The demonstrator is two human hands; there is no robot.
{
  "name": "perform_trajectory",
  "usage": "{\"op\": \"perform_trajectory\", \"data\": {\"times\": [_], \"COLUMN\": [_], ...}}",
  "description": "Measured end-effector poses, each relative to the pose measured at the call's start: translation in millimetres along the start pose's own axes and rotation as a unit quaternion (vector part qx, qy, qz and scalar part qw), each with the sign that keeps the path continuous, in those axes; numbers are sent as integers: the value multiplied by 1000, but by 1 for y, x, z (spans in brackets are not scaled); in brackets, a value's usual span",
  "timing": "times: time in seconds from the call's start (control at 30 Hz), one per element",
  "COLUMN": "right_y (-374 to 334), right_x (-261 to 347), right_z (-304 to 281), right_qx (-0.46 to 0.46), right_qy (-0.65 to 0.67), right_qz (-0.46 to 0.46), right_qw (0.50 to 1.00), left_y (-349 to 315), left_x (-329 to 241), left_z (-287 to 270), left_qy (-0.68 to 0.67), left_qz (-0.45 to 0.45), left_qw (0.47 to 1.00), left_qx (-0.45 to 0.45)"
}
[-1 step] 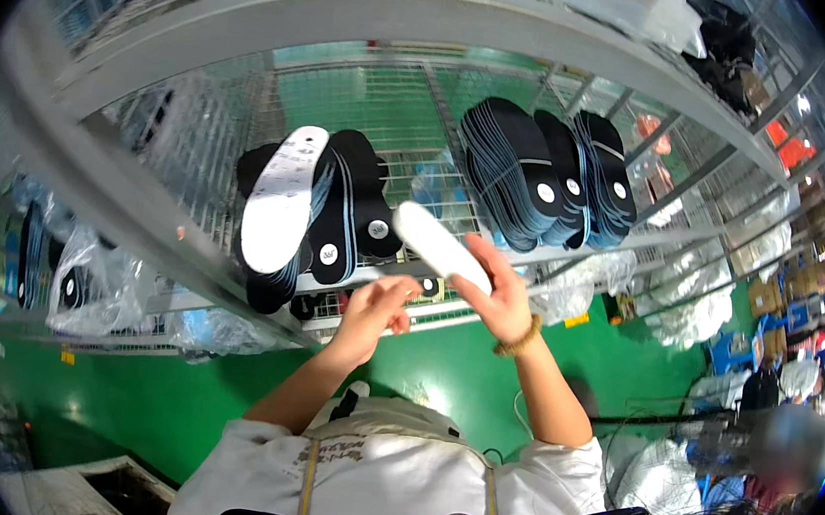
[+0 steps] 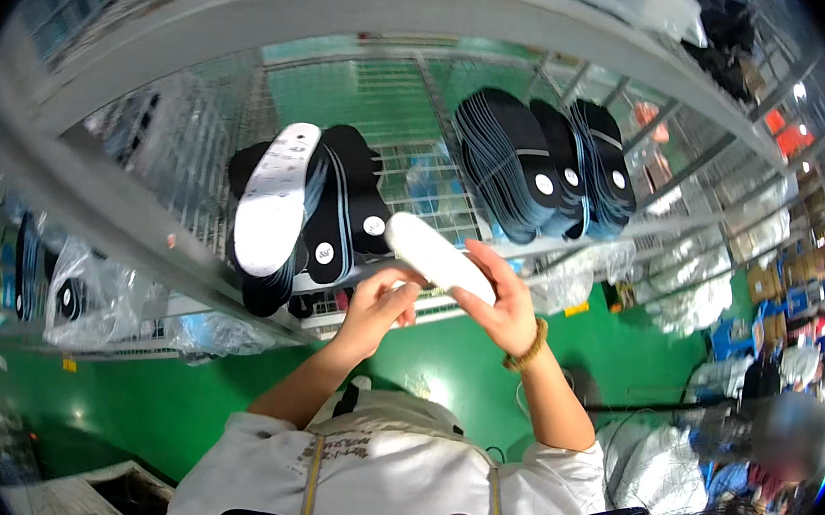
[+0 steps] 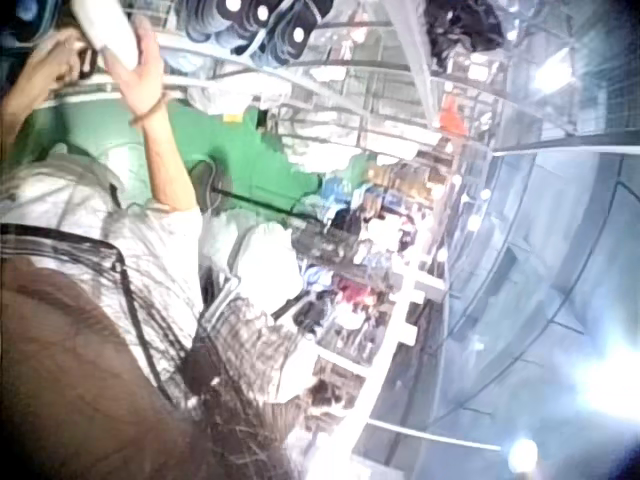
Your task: The person inserts blue insoles into several black and blue sneakers on a conveyor belt, then walks to a shelving unit and picks up white shoe components.
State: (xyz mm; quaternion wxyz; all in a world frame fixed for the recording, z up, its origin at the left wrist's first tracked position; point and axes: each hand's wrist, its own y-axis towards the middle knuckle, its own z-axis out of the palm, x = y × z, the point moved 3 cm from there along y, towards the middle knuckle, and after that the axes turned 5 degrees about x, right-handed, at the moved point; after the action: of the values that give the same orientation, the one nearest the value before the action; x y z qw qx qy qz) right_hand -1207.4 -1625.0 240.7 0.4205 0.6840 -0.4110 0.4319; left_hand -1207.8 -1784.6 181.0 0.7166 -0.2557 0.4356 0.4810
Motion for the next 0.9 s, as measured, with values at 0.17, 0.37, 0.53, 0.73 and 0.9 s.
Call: {"op": "perform_trajectory", "data": {"times": [0.17,0.37,0.53,0.73,0.9], "right_y": [-29,-49,-35,-2,-3], "right_x": [26,16,17,-18,-38], "right_z": [2,4,-2,-34,-14], "right_qx": [-8,-84,-137,-196,-174], "right_qy": [-109,69,5,46,-6], "right_qz": [-31,30,36,57,49], "right_qw": [994,994,990,978,983], "left_y": [23,26,33,35,46], "left_x": [-20,-12,-4,-9,-55], "left_z": [25,23,14,-9,16], "left_qy": [-10,-61,-94,92,514], "left_qz": [65,14,-54,-40,325], "left_qw": [992,984,983,995,791], "left_qx": [105,167,146,1,-73]}}
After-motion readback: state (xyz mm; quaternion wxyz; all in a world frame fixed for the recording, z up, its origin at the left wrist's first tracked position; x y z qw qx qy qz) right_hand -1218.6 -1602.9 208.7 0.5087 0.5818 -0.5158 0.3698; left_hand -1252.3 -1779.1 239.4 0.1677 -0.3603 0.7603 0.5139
